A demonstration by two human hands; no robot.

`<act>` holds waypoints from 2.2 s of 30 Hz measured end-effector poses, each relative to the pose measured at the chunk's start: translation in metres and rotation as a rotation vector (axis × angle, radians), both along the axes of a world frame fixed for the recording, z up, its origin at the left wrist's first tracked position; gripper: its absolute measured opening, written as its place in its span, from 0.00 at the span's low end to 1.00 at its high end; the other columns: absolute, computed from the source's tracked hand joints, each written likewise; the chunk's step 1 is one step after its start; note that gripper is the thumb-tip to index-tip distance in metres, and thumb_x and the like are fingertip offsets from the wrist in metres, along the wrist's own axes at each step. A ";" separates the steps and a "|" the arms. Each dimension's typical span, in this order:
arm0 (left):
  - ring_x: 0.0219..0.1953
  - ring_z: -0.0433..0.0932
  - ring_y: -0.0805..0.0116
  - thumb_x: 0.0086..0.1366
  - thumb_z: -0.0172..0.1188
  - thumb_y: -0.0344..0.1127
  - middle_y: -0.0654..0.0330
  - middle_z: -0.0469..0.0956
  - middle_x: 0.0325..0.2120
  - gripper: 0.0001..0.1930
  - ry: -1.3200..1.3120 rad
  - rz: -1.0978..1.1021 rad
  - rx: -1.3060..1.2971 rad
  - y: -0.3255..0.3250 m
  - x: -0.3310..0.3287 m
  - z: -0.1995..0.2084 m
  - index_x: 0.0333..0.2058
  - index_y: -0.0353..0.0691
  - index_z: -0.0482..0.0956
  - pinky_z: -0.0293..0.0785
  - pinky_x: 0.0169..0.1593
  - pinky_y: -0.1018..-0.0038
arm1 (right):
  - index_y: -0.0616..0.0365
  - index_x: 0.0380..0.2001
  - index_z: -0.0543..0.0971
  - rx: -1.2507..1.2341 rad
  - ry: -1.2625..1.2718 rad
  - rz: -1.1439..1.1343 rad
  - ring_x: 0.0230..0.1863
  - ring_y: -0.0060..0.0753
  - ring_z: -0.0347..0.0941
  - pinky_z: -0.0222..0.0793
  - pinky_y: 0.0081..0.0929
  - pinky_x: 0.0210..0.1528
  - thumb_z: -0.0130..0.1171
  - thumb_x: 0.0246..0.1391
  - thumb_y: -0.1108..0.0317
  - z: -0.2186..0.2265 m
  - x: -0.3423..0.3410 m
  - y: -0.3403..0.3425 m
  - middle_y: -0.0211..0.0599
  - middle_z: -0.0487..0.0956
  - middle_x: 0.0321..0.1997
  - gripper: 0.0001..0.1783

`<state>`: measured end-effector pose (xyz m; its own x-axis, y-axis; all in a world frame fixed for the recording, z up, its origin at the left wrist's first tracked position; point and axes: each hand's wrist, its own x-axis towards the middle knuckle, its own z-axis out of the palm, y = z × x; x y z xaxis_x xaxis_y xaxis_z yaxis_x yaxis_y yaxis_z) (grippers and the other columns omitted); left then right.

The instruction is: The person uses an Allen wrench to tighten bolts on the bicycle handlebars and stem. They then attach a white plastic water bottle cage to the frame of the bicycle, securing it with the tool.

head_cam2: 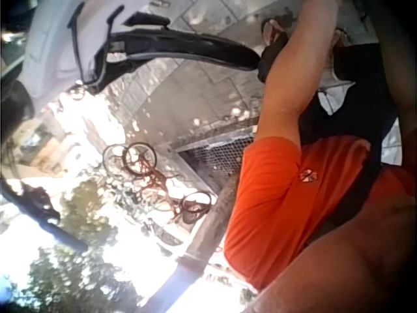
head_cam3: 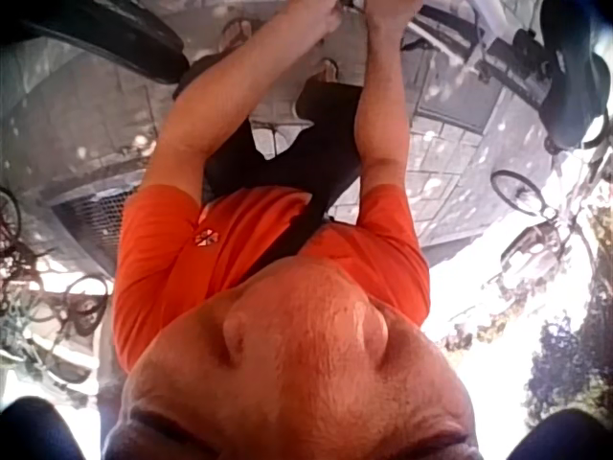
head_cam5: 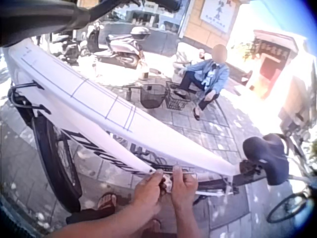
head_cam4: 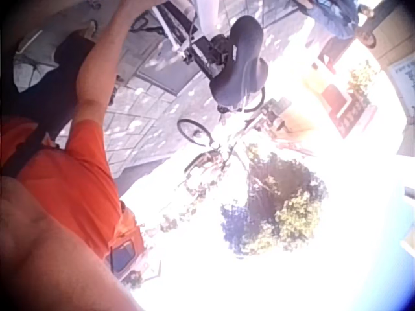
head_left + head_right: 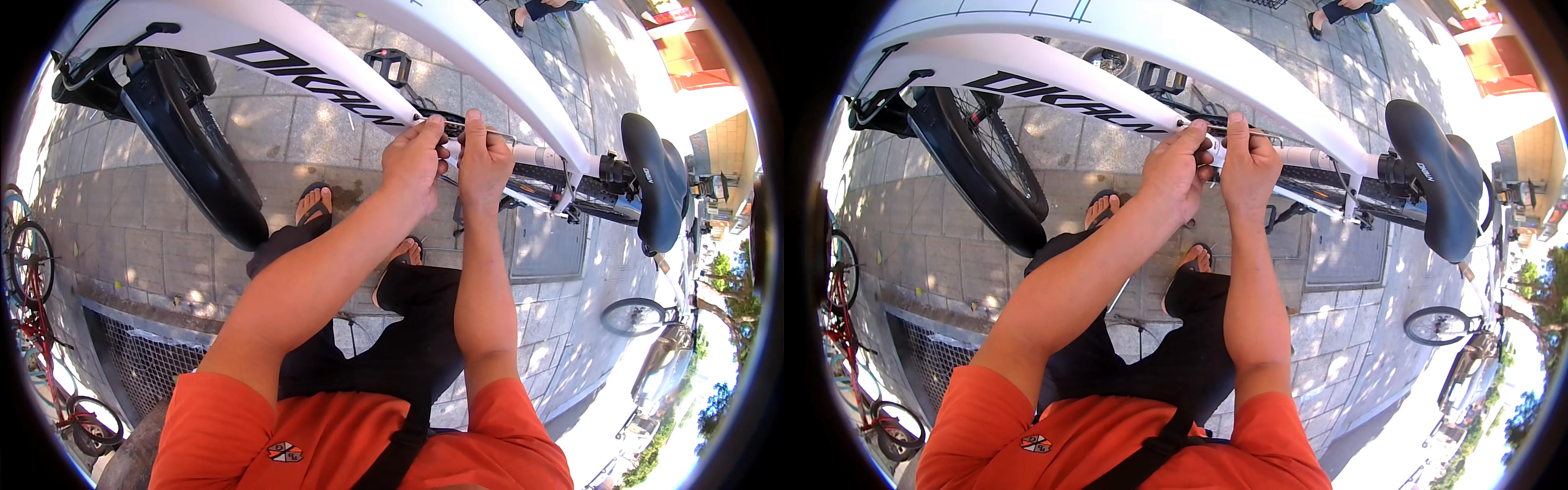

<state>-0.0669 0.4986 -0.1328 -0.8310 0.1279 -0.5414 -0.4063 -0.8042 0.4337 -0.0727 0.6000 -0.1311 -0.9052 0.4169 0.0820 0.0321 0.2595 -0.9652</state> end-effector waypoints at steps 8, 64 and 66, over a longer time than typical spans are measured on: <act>0.32 0.74 0.73 0.73 0.65 0.41 0.66 0.76 0.30 0.10 0.003 -0.044 0.095 -0.002 0.000 0.005 0.41 0.42 0.79 0.68 0.28 0.76 | 0.62 0.36 0.79 -0.111 0.091 0.115 0.22 0.14 0.64 0.60 0.18 0.24 0.59 0.72 0.60 0.002 0.008 -0.001 0.24 0.73 0.24 0.15; 0.22 0.66 0.76 0.78 0.52 0.58 0.70 0.68 0.22 0.21 0.000 -0.018 0.036 0.002 -0.014 -0.006 0.38 0.45 0.77 0.62 0.20 0.77 | 0.61 0.38 0.74 -0.309 0.035 0.199 0.18 0.16 0.69 0.65 0.20 0.18 0.62 0.70 0.64 0.004 0.011 -0.008 0.29 0.78 0.23 0.12; 0.23 0.66 0.76 0.78 0.51 0.57 0.69 0.68 0.23 0.22 -0.008 -0.009 0.033 0.004 -0.016 -0.012 0.41 0.43 0.78 0.63 0.21 0.77 | 0.61 0.38 0.74 -0.317 0.045 0.199 0.19 0.15 0.70 0.65 0.19 0.19 0.62 0.70 0.64 -0.001 0.011 -0.009 0.30 0.78 0.24 0.12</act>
<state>-0.0825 0.5024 -0.1452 -0.8253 0.1531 -0.5435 -0.4169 -0.8143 0.4038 -0.0615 0.5911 -0.1319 -0.9695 0.2442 0.0191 -0.0336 -0.0554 -0.9979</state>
